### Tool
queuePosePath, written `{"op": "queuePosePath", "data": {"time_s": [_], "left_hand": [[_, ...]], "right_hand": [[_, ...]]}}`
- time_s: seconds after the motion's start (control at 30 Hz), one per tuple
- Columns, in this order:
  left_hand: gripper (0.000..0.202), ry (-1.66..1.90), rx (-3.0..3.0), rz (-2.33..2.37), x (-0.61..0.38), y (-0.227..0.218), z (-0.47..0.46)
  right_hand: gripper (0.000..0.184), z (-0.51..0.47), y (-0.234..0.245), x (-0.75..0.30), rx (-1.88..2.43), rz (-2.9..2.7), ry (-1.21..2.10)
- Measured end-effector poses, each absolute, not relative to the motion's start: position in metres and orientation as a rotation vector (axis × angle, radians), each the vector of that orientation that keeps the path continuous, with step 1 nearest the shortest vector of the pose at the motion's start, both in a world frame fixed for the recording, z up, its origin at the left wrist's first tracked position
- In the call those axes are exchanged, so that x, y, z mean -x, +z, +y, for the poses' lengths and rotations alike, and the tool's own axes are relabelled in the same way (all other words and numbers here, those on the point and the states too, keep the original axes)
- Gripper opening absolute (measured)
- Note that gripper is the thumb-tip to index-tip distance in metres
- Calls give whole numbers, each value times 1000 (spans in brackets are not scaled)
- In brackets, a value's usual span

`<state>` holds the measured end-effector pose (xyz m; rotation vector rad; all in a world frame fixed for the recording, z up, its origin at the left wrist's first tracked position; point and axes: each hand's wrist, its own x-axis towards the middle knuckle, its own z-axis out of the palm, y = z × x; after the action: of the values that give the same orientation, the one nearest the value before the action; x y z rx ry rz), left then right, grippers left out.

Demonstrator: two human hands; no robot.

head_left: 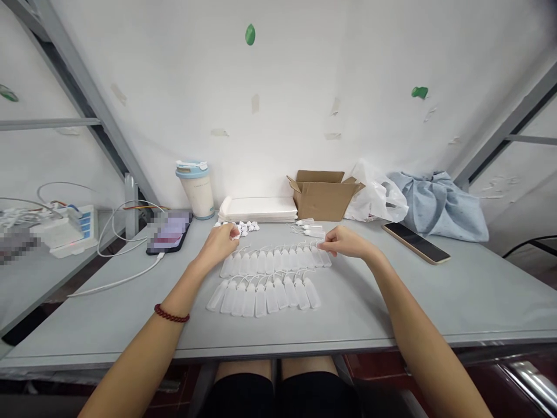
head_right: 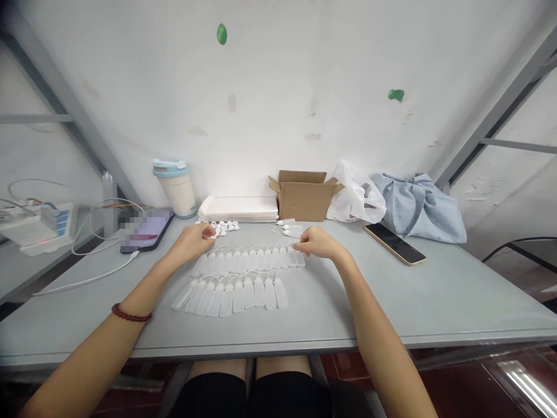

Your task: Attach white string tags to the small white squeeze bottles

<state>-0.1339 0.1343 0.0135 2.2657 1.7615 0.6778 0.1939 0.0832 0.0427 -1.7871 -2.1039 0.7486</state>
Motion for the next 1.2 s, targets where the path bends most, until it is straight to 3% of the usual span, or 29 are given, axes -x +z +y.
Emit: {"op": "queuePosePath", "data": {"time_s": [0.3,0.73,1.2], "left_hand": [[19,855,-1999,1705,119,23,124],[28,966,-2030,1545,116,17,125],[32,1037,-1657,1205,99,26,111]], "right_hand": [[24,83,43,-196,2032,-2079,1070],[24,88,37,-202,1795,-1905,1009],[26,81,38,-180,1471,-1862,799]]}}
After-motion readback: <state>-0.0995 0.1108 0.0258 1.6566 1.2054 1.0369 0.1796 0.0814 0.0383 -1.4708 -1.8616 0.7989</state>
